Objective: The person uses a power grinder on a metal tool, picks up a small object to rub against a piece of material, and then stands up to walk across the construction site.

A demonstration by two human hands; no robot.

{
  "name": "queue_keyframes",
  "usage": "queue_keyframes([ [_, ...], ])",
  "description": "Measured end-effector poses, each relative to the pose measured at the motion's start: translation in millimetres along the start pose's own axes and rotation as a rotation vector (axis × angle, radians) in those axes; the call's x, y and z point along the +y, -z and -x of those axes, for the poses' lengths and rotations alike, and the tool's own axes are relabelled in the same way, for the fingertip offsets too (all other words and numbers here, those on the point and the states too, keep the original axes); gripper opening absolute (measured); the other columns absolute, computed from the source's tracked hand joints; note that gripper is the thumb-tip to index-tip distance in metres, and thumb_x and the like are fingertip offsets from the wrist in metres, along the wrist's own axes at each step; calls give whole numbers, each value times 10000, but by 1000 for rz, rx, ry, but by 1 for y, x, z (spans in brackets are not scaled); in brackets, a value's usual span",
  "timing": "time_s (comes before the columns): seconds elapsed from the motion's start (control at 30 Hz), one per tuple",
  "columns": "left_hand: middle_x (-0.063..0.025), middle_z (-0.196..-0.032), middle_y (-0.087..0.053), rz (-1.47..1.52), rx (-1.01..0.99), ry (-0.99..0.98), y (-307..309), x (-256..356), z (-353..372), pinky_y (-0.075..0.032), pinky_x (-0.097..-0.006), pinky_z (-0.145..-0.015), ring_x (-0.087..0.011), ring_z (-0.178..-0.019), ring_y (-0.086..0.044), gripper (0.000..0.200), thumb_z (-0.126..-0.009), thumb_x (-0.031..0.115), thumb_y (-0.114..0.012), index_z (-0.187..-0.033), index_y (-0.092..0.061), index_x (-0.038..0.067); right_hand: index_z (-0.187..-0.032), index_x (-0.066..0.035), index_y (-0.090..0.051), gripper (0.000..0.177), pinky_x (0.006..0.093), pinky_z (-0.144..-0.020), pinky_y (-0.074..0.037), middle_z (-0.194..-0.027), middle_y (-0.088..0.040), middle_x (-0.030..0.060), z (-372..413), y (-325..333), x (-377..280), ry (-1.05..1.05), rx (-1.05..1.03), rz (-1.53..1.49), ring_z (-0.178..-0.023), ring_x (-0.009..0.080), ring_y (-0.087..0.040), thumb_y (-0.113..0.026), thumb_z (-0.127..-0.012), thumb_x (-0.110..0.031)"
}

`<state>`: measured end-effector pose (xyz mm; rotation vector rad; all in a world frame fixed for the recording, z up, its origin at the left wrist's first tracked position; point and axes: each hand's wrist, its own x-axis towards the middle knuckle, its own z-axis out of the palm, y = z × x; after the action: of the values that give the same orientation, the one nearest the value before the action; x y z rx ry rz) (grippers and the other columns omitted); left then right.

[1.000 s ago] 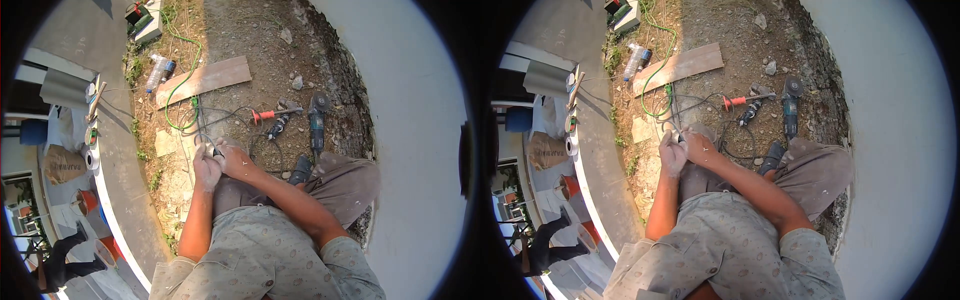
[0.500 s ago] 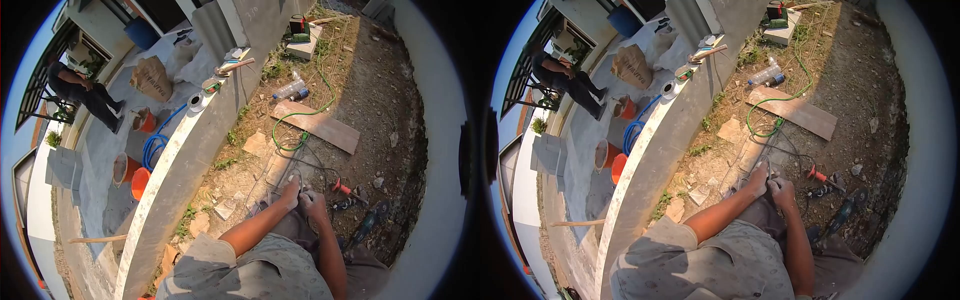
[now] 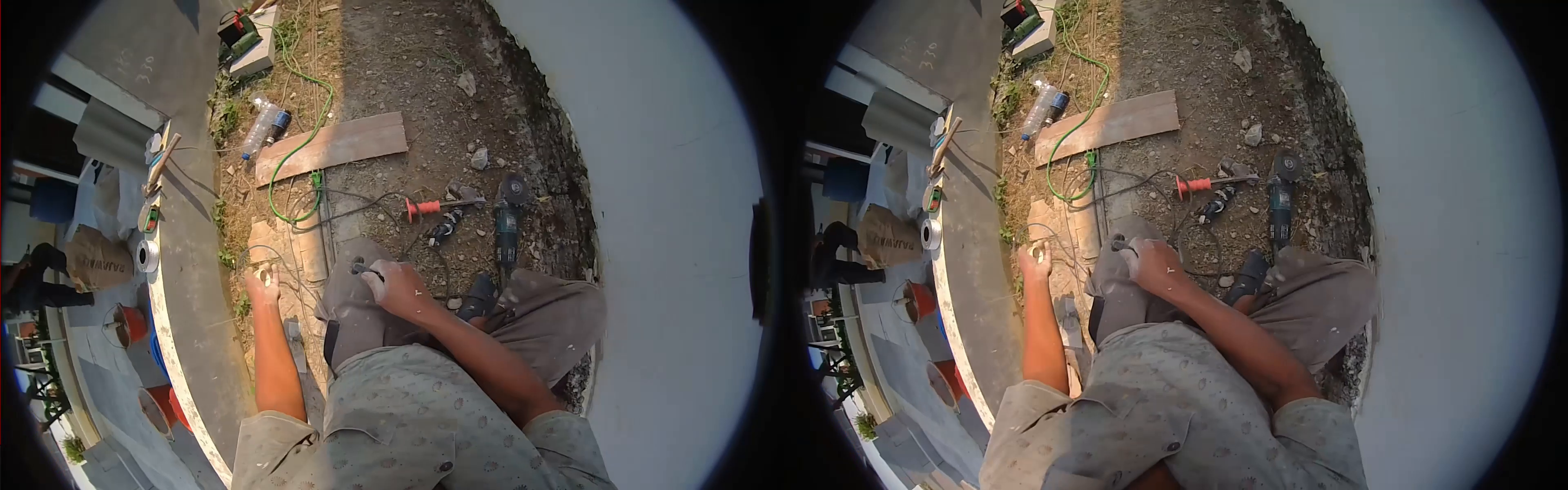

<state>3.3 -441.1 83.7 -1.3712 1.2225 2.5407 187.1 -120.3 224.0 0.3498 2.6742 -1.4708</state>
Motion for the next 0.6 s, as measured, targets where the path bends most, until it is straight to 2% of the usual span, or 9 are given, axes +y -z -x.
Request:
queue_keyframes([
  [0.03,-130,-1001,-590,-131,-10,-17,9,15,-2,-585,-427,-887,-249,-948,-616,349,-1006,349,-542,-1091,-533,11,-952,-7,-680,274,538,-782,-515,-898,-685,268,-11,7,11,-47,75,-12,-882,469,-659,-619,-937,-273],
  [0.07,-93,-943,-587,-219,-20,-73,9,18,14,-592,-437,-851,-270,-881,-636,297,-992,328,-565,-1052,-533,39,-979,-9,-675,267,537,-799,-514,-923,-684,275,-21,9,27,-87,131,-29,-906,468,-658,-613,-941,-266],
  [0.13,-101,-967,-618,-309,-93,-36,22,5,16,-587,-422,-829,-270,-879,-643,303,-998,342,-562,-1082,-549,52,-1199,35,-641,407,495,-849,-508,-967,-703,255,-39,-9,73,15,277,112,-950,434,-667,-635,-925,-266],
  [0.23,-122,-966,-663,-323,-122,102,39,-33,17,-580,-404,-800,-272,-907,-661,326,-1007,361,-533,-1111,-562,53,-1455,57,-401,678,471,-930,-493,-1098,-680,268,-49,-9,116,-62,287,199,-1014,438,-657,-658,-912,-256],
  [0.3,-90,-841,-659,-292,-123,260,52,-60,28,-570,-386,-736,-270,-753,-645,301,-1003,361,-557,-1030,-596,64,-1558,2,-207,810,459,-787,-559,-1169,-653,272,-60,26,127,-482,296,11,-932,389,-702,-648,-913,-211],
  [0.4,-117,-954,-672,-395,-138,190,77,-95,21,-587,-425,-733,-289,-804,-682,386,-981,348,-586,-1140,-598,-4,-1605,-123,20,889,349,-471,-509,-1044,-663,170,-75,71,191,-810,558,-366,-665,226,-667,-559,-931,-111],
  [0.43,-117,-973,-674,-431,-112,168,72,-98,37,-589,-430,-739,-291,-823,-687,401,-975,343,-596,-1166,-593,-9,-1607,-158,70,908,301,-398,-465,-983,-658,138,-63,105,170,-941,484,-554,-582,172,-627,-534,-933,-93],
  [0.57,-157,-1077,-657,-603,29,138,69,-105,63,-572,-450,-798,-281,-930,-666,441,-939,315,-650,-1209,-586,-28,-1594,-181,136,949,304,-397,-462,-848,-635,96,-47,101,181,-890,485,-594,-513,162,-563,-539,-934,-87],
  [0.6,-179,-1151,-635,-626,-33,-14,83,-114,46,-534,-458,-892,-285,-1016,-635,520,-919,334,-675,-1240,-573,-62,-1594,-185,137,952,305,-400,-463,-829,-634,89,-44,92,189,-883,473,-646,-509,161,-560,-541,-934,-86],
])
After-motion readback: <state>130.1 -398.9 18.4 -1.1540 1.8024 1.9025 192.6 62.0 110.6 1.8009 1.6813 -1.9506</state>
